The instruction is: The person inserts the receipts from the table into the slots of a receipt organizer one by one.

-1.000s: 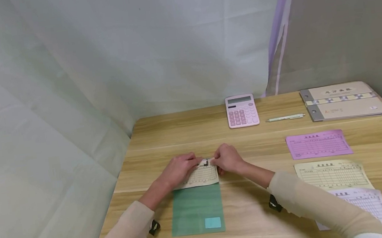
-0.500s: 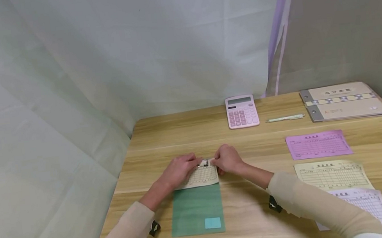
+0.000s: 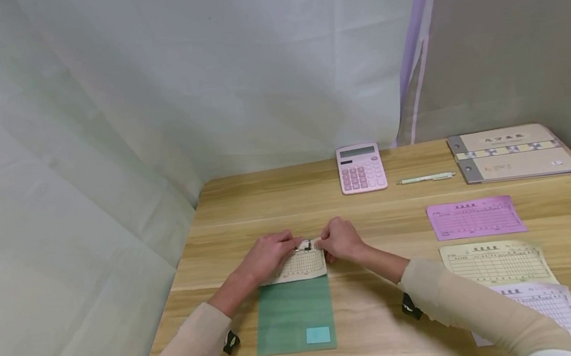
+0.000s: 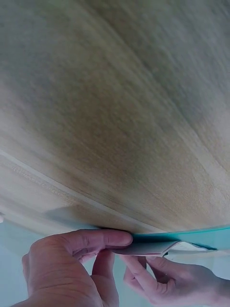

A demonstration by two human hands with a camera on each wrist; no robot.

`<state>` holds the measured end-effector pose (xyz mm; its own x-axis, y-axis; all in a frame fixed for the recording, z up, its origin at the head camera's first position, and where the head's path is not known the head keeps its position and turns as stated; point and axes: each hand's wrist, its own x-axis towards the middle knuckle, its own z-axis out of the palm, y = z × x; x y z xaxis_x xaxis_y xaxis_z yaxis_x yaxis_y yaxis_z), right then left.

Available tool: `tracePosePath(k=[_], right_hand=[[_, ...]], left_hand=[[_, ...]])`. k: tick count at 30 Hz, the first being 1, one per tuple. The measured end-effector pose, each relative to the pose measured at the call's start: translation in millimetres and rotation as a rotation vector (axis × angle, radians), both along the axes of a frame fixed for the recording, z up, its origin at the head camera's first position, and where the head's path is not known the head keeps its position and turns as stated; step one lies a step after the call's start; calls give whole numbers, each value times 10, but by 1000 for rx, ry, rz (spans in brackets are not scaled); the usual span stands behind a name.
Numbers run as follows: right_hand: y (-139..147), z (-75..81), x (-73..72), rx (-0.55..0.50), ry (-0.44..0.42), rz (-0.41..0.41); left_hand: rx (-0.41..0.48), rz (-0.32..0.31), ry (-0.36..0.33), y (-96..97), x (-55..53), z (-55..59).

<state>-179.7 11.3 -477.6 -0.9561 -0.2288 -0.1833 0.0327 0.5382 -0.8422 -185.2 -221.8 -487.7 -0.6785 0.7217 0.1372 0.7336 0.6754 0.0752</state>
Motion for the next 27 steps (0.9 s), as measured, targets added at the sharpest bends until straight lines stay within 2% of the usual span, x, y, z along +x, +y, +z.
tracePosePath(k=[12, 16, 21, 23, 27], right_hand=[[11, -35, -3, -29, -5, -2], [84, -7, -42, -62, -54, 38], [349, 134, -138, -96, -115, 84], [500, 199, -176, -97, -92, 85], [885, 338, -230, -77, 15, 99]], left_hand=[[8, 3, -1, -5, -8, -16], [19, 1, -24, -15, -39, -39], [13, 24, -63, -46, -86, -55], [14, 35, -85, -60, -93, -51], [41, 38, -130, -88, -89, -36]])
